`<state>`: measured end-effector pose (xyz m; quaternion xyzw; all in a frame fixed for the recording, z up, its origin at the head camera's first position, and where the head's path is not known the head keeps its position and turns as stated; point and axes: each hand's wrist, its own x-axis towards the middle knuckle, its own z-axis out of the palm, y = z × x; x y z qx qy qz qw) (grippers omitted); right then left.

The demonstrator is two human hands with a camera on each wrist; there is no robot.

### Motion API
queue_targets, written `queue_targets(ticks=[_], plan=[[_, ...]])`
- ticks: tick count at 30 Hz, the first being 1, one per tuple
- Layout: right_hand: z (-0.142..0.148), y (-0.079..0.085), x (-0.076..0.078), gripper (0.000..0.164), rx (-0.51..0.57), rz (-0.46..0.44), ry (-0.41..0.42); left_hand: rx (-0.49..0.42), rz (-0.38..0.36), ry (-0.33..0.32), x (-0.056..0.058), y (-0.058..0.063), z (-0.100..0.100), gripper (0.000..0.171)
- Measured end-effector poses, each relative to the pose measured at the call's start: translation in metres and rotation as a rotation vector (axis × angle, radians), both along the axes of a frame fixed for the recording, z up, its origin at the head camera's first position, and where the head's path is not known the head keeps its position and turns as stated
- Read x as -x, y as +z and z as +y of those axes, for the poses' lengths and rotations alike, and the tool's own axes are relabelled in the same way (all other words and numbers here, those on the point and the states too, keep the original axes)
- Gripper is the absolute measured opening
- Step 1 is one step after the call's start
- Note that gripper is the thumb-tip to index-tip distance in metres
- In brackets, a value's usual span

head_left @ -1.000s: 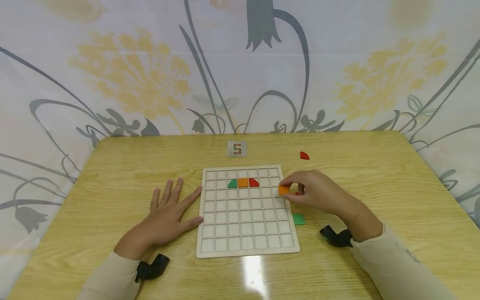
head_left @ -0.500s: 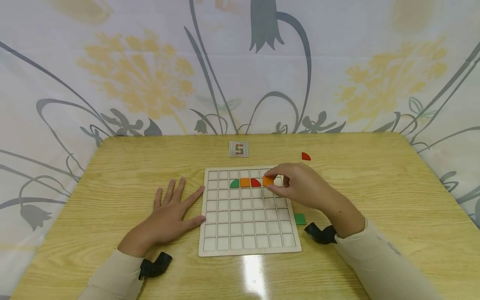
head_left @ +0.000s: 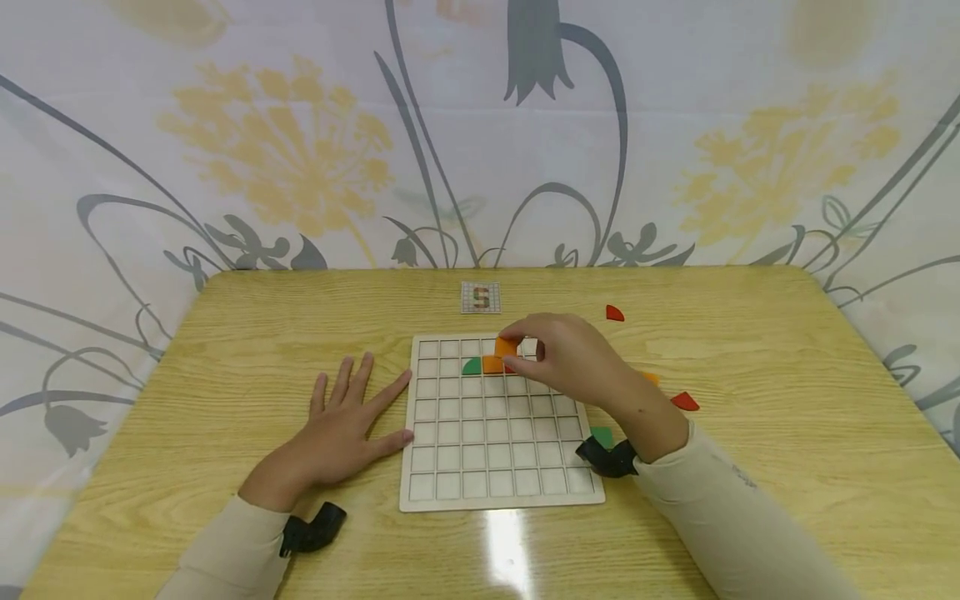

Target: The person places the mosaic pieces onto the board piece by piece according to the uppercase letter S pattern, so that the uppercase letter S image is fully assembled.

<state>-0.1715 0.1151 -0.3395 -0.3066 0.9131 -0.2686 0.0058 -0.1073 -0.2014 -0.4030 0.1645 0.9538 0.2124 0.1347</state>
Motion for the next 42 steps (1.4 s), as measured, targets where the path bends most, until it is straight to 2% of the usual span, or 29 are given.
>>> queue_targets(ticks=[13, 18, 23, 29, 35, 42], plan=[[-0.021, 0.014, 0.0, 0.029, 0.065, 0.095, -0.041, 0.007, 0.002, -0.001, 0.001, -0.003, -0.001, 0.077], [-0.028, 0.015, -0.001, 0.03, 0.095, 0.09, -0.04, 0.009, 0.001, -0.003, 0.001, -0.003, -0.002, 0.077], [-0.033, 0.009, -0.003, 0.029, 0.097, 0.068, -0.03, 0.016, 0.011, -0.004, 0.002, -0.002, -0.001, 0.077], [-0.04, -0.004, -0.005, 0.029, 0.06, -0.004, 0.016, 0.016, 0.005, -0.001, 0.002, -0.002, 0.0, 0.078], [-0.044, -0.018, -0.002, 0.021, -0.044, -0.008, 0.07, 0.02, 0.012, 0.001, 0.003, -0.005, -0.001, 0.078], [-0.046, -0.027, 0.0, 0.02, -0.151, -0.033, 0.112, 0.021, 0.017, 0.002, 0.002, -0.006, -0.002, 0.078]])
